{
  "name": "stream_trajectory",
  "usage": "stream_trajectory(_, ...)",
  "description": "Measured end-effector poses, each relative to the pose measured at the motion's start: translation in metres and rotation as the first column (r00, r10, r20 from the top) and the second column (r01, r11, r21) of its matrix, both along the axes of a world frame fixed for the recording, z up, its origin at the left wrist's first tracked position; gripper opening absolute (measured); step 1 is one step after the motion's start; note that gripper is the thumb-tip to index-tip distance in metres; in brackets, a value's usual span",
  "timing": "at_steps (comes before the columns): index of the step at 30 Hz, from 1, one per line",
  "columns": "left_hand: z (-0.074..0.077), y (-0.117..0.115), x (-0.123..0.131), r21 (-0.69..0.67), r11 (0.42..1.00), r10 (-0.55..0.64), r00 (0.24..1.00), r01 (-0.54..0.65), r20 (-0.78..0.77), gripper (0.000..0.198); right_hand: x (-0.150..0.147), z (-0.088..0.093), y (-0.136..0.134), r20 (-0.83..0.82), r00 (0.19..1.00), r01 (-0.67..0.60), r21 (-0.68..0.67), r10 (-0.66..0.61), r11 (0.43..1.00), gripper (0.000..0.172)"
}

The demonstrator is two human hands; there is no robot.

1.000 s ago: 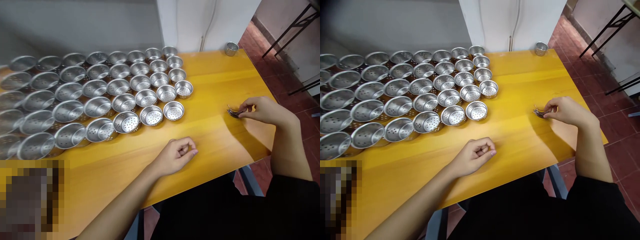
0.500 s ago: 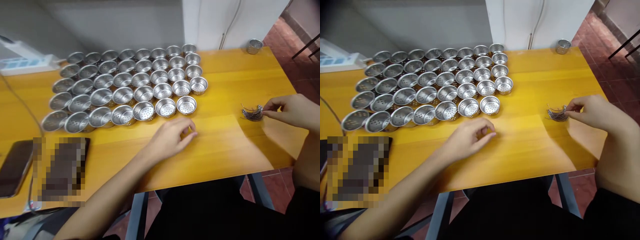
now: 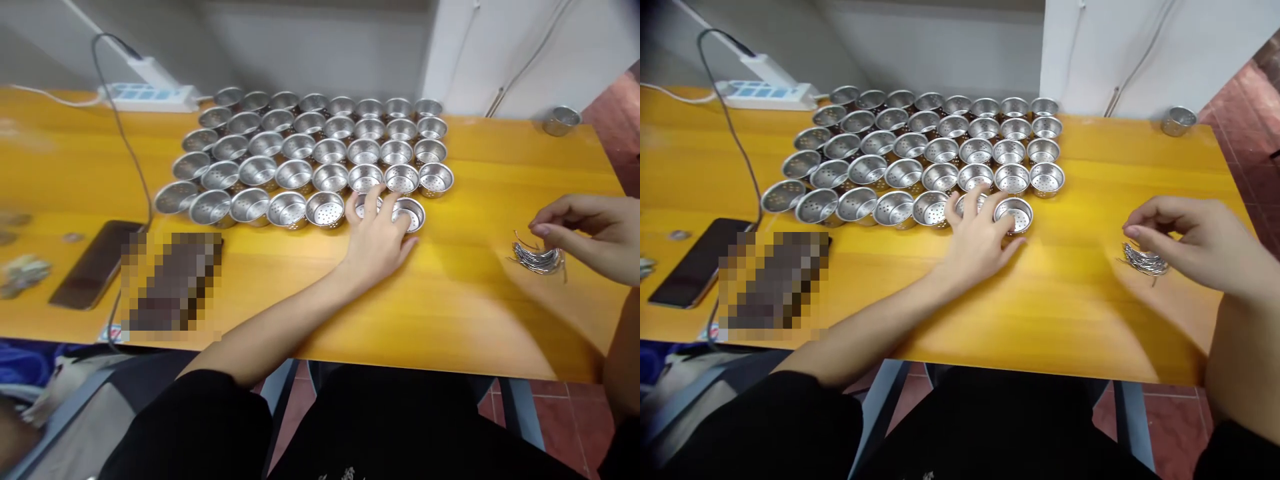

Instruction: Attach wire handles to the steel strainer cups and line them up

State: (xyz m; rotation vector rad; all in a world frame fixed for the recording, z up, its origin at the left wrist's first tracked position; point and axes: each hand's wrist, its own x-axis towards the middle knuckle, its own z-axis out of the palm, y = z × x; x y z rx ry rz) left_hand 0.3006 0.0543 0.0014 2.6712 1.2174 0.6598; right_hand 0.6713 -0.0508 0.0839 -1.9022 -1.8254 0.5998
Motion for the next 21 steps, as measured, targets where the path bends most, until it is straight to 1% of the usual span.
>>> stream_trajectory(3,-0.003,-0.005,0.001,-0.001,0.999,-0.053,0.999,0.053,-0.013,0.016,-0.037,-0.017,0.011,-0.255,0.967,0.011,0.022,-0.005,1.0,0.034)
stream_trajectory(5,-0.006,-0.007,0.001,-0.006,0.994,-0.109,0.994,0.109,-0.017,0.018,-0.052,-0.031,0.018,-0.336,0.942,0.008,0.036,0.005,0.999,0.038)
stream_trajectory(8,-0.013,-0.007,0.001,-0.011,0.974,-0.228,0.974,0.228,-0.007,0.023,-0.062,-0.048,0.027,-0.39,0.921,0.015,0.073,0.015,0.997,0.041)
stream_trajectory(10,-0.018,-0.007,0.001,-0.012,0.958,-0.287,0.958,0.287,0.007,0.024,-0.067,-0.057,0.029,-0.452,0.892,0.025,0.06,0.005,0.998,0.039)
stream_trajectory(13,-0.025,-0.007,0.002,-0.006,0.936,-0.351,0.934,0.352,0.071,0.028,-0.074,-0.067,0.03,-0.575,0.814,0.093,-0.002,-0.078,0.996,0.038)
stream_trajectory(15,-0.029,-0.008,0.003,0.0,0.913,-0.404,0.902,0.408,0.152,0.043,-0.078,-0.072,0.03,-0.653,0.744,0.145,-0.052,-0.143,0.988,0.042)
stream_trajectory(17,-0.033,-0.007,0.003,-0.016,0.896,-0.427,0.872,0.444,0.238,0.067,-0.081,-0.076,0.031,-0.717,0.671,0.171,-0.102,-0.192,0.98,0.049)
stream_trajectory(19,-0.038,-0.005,0.003,-0.075,0.888,-0.412,0.859,0.453,0.304,0.085,-0.083,-0.079,0.033,-0.757,0.616,0.171,-0.143,-0.218,0.975,0.055)
stream_trajectory(21,-0.043,-0.003,0.002,-0.161,0.877,-0.376,0.853,0.454,0.361,0.096,-0.086,-0.081,0.035,-0.778,0.585,0.159,-0.165,-0.228,0.973,0.059)
